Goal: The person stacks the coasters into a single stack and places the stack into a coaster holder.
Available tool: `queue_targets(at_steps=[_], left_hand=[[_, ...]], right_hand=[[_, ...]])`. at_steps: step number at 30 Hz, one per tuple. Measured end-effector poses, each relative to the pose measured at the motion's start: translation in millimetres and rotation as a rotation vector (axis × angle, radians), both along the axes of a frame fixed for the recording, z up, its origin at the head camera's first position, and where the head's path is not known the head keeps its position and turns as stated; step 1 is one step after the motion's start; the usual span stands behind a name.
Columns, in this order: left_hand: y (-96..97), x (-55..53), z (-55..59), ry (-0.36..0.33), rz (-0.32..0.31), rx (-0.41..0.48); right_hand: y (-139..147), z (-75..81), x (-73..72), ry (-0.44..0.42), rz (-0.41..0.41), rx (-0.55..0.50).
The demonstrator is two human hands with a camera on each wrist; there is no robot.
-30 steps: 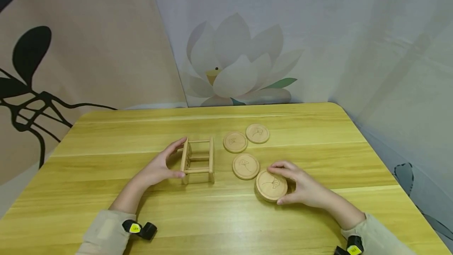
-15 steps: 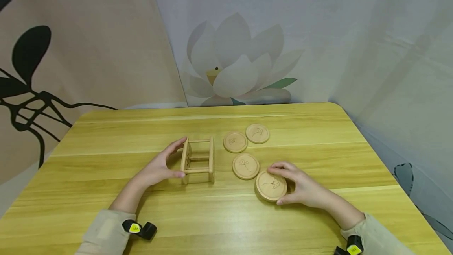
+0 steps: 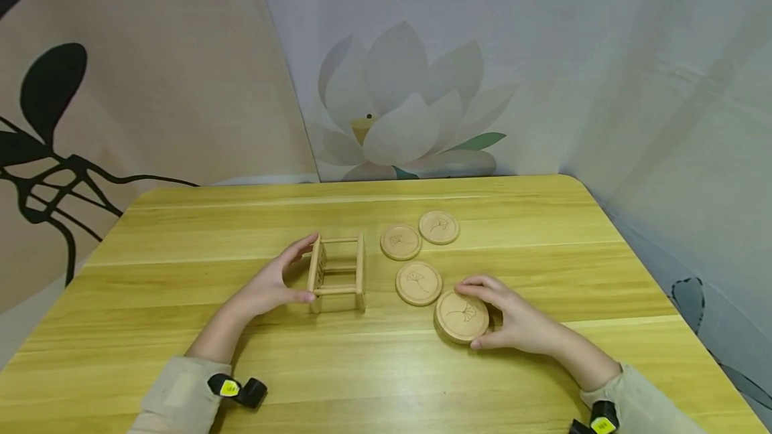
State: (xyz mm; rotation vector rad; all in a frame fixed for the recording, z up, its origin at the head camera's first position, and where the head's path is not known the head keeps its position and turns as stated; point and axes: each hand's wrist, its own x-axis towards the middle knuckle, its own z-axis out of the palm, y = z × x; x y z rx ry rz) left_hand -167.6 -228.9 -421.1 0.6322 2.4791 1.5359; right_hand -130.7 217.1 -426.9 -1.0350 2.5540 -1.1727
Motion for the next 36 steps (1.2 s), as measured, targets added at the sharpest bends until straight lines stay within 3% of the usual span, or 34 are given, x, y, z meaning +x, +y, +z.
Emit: queue_targets(at_steps=[9, 20, 36], left_hand=[[0.3, -0.4, 0.7, -0.006, -0.007, 0.004], [-0.7, 0.3, 0.7, -0.005, -0.006, 0.001], [-0.7, 0.8, 1.6, 0.009, -0.018, 0.008]], right_hand=[[7.8, 10.3, -10.1, 0.003, -0.016, -0.097], [17.9, 14.4, -53.0, 0.025, -0.076, -0.139], [10.6, 18.8, -103.0, -0.027, -0.09, -0.056]])
